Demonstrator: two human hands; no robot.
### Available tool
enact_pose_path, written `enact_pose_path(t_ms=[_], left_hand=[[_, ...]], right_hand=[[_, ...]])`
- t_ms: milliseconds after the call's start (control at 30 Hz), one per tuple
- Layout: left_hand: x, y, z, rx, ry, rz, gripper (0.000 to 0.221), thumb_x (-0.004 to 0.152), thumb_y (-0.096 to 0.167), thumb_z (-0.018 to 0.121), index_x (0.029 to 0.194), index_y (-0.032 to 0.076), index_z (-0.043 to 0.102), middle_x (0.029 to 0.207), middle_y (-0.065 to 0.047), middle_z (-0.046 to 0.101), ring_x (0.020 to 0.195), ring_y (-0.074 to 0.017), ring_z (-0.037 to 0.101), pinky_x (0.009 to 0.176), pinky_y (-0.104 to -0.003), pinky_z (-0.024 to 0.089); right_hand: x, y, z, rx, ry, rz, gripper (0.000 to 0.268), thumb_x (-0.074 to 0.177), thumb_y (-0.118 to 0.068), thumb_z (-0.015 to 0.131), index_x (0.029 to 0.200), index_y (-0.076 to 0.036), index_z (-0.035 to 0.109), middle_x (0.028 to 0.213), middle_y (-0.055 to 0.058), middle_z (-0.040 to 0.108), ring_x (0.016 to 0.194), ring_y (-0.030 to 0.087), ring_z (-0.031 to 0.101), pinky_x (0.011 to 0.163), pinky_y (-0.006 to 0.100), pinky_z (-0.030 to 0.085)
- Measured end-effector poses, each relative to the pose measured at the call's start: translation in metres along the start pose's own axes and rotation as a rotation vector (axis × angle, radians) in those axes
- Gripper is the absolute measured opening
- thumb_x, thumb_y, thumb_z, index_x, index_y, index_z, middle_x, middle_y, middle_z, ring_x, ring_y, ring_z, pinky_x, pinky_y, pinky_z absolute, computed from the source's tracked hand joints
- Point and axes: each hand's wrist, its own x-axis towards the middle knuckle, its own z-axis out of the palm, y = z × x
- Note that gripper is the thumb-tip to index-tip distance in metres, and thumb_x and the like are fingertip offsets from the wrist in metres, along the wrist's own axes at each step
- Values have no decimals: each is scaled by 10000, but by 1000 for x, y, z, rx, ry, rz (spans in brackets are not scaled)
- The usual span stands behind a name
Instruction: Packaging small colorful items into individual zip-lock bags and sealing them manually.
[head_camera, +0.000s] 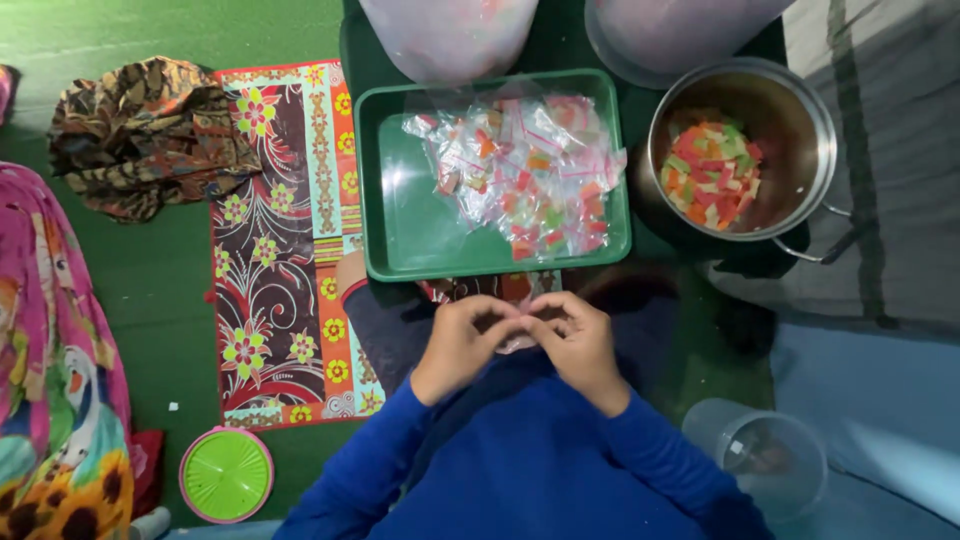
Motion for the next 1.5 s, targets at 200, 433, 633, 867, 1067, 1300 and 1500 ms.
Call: enact_pose_path(t_ms=[200,433,633,867,1067,1300,1500], left_hand=[[-1,0,14,-56,-107,-59,80,698,96,739,669,115,666,585,-37,630,588,-204,630,564,-277,485],[-3,-11,14,-201,-295,-175,100,799,132,656,731,78,607,549,-68,606,514,-169,594,516,-283,475],[-10,-22,27,129,-291,-149,117,874,148,507,818,66,569,659,-171,615,643,-370,631,548,-393,498],[-19,-30,30,374,-129,-141,132,832,198,491,890,86,528,734,-180,593,697,-407,625,610,-488,538],[-20,-12,24,369,-106,-15,192,737,57,560,919,112,533,734,-127,596,684,-389,639,579,-469,548],[-7,7,9,-38,-131,-118,156,710,49,660,839,108,595,656,-90,632,639,-310,657,567,-357,528],[8,-4,4,-65,-132,-71,201,668,44,738,810,110,611,660,-83,652,658,-293,658,611,-361,514]], right_hand=[[-8,14,-13,-229,19,0,169,659,-103,811,795,-77,714,621,59,652,539,100,666,446,207,527],[-4,-8,-22,-436,-117,-152,94,794,-75,640,714,-64,686,575,94,618,502,210,655,420,278,518],[5,6,-15,-843,-177,-456,282,802,-116,589,547,-112,469,443,23,456,427,214,543,383,274,422],[9,15,-15,-795,-214,-496,264,756,-107,604,542,-106,449,451,52,454,466,254,557,404,304,430],[-2,13,-15,-688,-82,-457,220,750,-148,669,576,-135,536,477,22,503,491,211,580,433,265,454],[-16,61,-26,575,-244,415,457,888,-334,513,1269,-127,368,1087,92,608,884,225,661,656,398,594],[-8,88,-46,571,108,460,71,844,20,564,882,-38,551,779,105,676,666,156,682,545,178,556]])
